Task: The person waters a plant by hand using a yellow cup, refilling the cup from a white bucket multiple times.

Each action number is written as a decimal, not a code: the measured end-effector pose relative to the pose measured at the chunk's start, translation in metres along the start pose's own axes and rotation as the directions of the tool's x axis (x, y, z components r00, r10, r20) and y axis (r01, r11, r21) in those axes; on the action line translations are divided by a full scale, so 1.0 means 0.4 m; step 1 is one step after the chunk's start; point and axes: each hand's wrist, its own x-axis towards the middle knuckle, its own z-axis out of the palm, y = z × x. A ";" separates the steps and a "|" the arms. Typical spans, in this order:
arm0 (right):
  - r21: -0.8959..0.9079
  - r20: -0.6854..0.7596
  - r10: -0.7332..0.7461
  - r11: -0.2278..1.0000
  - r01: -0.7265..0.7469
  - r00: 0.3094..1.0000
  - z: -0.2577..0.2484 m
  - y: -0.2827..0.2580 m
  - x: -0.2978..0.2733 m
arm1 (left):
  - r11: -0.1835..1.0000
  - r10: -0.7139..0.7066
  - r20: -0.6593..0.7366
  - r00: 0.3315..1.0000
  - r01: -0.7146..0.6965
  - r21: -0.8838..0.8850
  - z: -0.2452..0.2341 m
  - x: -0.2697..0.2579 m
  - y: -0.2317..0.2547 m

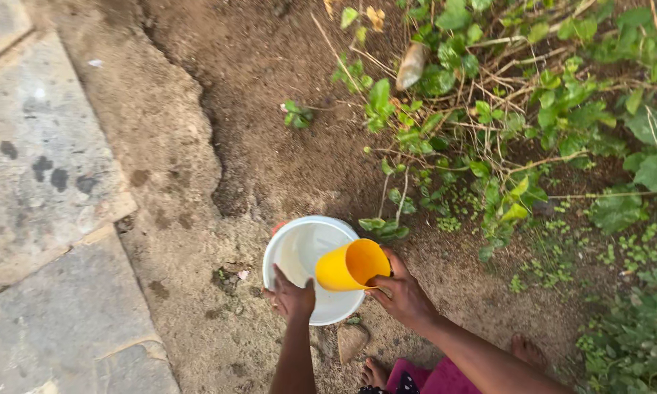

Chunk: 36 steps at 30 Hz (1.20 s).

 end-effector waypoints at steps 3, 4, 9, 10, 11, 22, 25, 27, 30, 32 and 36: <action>0.053 0.027 0.019 0.998 -0.020 0.999 0.000 0.055 0.000 | 0.938 -0.102 -0.258 0.961 0.007 -0.347 0.038 0.012 -0.011; 0.054 0.022 0.025 0.998 -0.027 0.999 -0.001 0.069 -0.001 | 0.940 -0.096 -0.254 0.962 0.003 -0.342 0.045 0.028 -0.020; 0.060 -0.036 0.010 0.998 -0.008 0.999 -0.023 0.133 -0.021 | 0.995 0.016 -0.187 0.982 -0.033 -0.092 0.087 0.091 -0.061; 0.071 -0.040 0.016 0.997 -0.013 0.999 -0.026 0.149 -0.029 | 0.996 0.021 -0.189 0.982 -0.037 -0.080 0.101 0.083 -0.054; 0.077 -0.040 0.088 0.993 -0.085 0.995 -0.032 0.167 -0.039 | 0.987 0.068 -0.205 0.976 -0.096 -0.130 0.117 0.066 -0.034; -0.017 -0.145 0.290 0.955 -0.296 0.946 -0.146 0.353 -0.158 | 0.868 0.290 -0.124 0.949 -0.316 -0.382 0.182 -0.331 0.347; -0.035 -0.219 0.304 0.947 -0.318 0.927 -0.156 0.409 -0.179 | 0.778 0.438 -0.277 0.855 -0.515 -0.360 0.227 -0.343 0.382; 0.045 -0.244 0.351 0.935 -0.351 0.904 -0.161 0.454 -0.186 | 0.844 0.404 -0.198 0.893 -0.448 -0.297 0.260 -0.368 0.407; 0.082 -0.266 0.368 0.930 -0.359 0.891 -0.156 0.523 -0.171 | 0.909 0.363 -0.144 0.921 -0.383 -0.163 0.287 -0.402 0.453; 0.127 -0.243 0.379 0.925 -0.358 0.893 -0.145 0.574 -0.153 | 0.917 0.372 -0.158 0.914 -0.389 -0.092 0.306 -0.412 0.476; 0.034 -0.254 0.324 0.945 -0.327 0.911 -0.077 0.701 -0.099 | 0.762 0.523 -0.218 0.824 -0.566 -0.315 0.362 -0.375 0.483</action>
